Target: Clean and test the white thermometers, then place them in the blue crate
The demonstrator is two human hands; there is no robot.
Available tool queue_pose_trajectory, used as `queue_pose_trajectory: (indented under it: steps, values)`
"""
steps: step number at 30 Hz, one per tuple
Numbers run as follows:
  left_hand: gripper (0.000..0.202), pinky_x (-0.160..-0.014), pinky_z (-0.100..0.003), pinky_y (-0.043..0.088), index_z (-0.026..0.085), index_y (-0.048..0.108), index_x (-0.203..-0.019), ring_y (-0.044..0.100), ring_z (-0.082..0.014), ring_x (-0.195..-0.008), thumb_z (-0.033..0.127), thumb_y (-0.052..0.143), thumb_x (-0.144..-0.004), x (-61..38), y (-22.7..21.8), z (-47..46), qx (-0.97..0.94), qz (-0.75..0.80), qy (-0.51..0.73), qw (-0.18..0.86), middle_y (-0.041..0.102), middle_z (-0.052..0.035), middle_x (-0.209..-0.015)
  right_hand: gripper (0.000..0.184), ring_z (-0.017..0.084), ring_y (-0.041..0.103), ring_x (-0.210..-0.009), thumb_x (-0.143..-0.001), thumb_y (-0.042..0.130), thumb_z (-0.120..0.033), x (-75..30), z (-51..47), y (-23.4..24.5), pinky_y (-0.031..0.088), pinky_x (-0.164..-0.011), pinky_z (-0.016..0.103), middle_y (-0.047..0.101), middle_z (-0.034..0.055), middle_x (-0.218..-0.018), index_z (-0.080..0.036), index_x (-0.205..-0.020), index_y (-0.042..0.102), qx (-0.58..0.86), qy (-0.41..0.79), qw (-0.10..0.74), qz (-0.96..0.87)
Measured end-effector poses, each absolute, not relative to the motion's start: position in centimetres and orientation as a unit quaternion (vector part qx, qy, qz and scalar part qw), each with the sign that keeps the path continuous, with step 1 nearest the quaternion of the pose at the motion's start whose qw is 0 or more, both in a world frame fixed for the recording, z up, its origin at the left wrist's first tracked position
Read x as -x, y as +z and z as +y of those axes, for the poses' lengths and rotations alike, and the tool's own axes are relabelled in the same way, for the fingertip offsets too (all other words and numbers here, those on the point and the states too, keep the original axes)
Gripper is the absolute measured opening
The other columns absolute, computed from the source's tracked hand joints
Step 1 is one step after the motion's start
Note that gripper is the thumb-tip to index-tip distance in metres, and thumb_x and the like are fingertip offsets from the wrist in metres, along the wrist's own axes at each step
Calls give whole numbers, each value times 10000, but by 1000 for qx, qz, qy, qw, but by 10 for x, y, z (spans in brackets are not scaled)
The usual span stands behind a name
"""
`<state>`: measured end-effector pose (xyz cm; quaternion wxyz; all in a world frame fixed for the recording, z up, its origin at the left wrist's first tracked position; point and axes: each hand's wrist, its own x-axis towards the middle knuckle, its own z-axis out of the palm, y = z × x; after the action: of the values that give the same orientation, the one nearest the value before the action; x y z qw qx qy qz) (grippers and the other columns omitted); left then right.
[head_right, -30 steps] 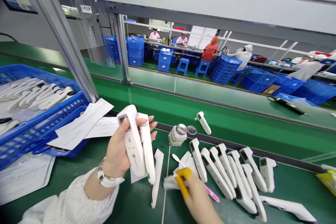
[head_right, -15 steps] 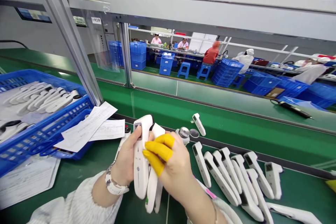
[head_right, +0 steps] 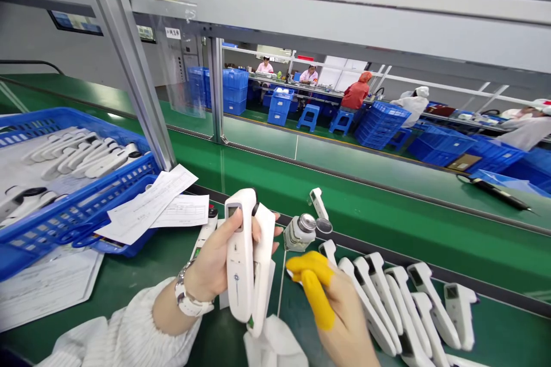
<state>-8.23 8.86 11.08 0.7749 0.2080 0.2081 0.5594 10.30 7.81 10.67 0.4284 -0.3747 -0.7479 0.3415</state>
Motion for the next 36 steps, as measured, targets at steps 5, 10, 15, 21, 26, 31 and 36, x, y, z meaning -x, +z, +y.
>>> queue_pose_trajectory:
  steps: [5, 10, 15, 21, 26, 31, 36]
  values:
    - [500, -505, -236, 412, 149, 593, -635, 517, -124, -516, 642, 547, -706, 75, 109, 88, -220, 237, 581, 747, 518, -12, -558, 425, 235, 592, -1019, -847, 548, -396, -68, 82, 91, 482, -868, 364, 616, 58, -1176, -291, -1257, 511, 352, 605, 364, -615]
    - [695, -526, -240, 412, 141, 558, -570, 474, -101, -510, 784, 326, -693, 73, 110, 92, -174, 275, 615, 718, 562, -40, -638, 425, 180, 611, -630, -723, 644, -523, -61, 77, 92, 509, -579, 288, 671, 41, -775, -220, -1021, 651, 397, 652, 448, -465]
    - [735, -641, -250, 466, 125, 577, -589, 568, -140, -692, 774, 260, -726, 75, 111, 95, -157, 249, 600, 744, 626, -97, -890, 387, 162, 592, -630, -706, 681, -475, -65, 80, 84, 498, -579, 260, 666, 30, -771, -215, -987, 626, 403, 628, 494, -446]
    - [531, -482, -195, 413, 141, 608, -788, 512, -91, -520, 634, 411, -795, 80, 110, 98, -144, 245, 594, 753, 576, -25, -675, 551, 238, 617, -880, -693, 715, -376, -69, 88, 82, 512, -730, 316, 662, 74, -1041, -210, -1177, 513, 488, 466, 475, -564]
    - [495, -490, -194, 426, 136, 597, -865, 520, -91, -526, 594, 417, -817, 76, 108, 99, -147, 273, 598, 739, 577, -28, -677, 620, 263, 586, -1019, -733, 682, -319, -74, 91, 75, 480, -840, 365, 578, 90, -1239, -241, -1284, 408, 486, 400, 446, -636]
    - [390, -592, -210, 480, 172, 542, -1033, 574, -101, -656, 503, 436, -856, 78, 105, 97, -228, 308, 634, 672, 625, -45, -843, 506, 232, 566, -973, -763, 651, -361, -77, 94, 69, 460, -822, 341, 607, 67, -1124, -245, -1218, 462, 451, 454, 470, -608]
    - [718, -955, -426, 424, 346, 329, -1269, 581, -181, -1018, 64, 670, -704, 85, 101, 89, -505, 321, 775, 203, 621, -10, -1075, 375, 147, 524, -644, -783, 568, -492, -65, 91, 59, 439, -587, 253, 638, 40, -775, -204, -1022, 594, 347, 616, 567, -423]
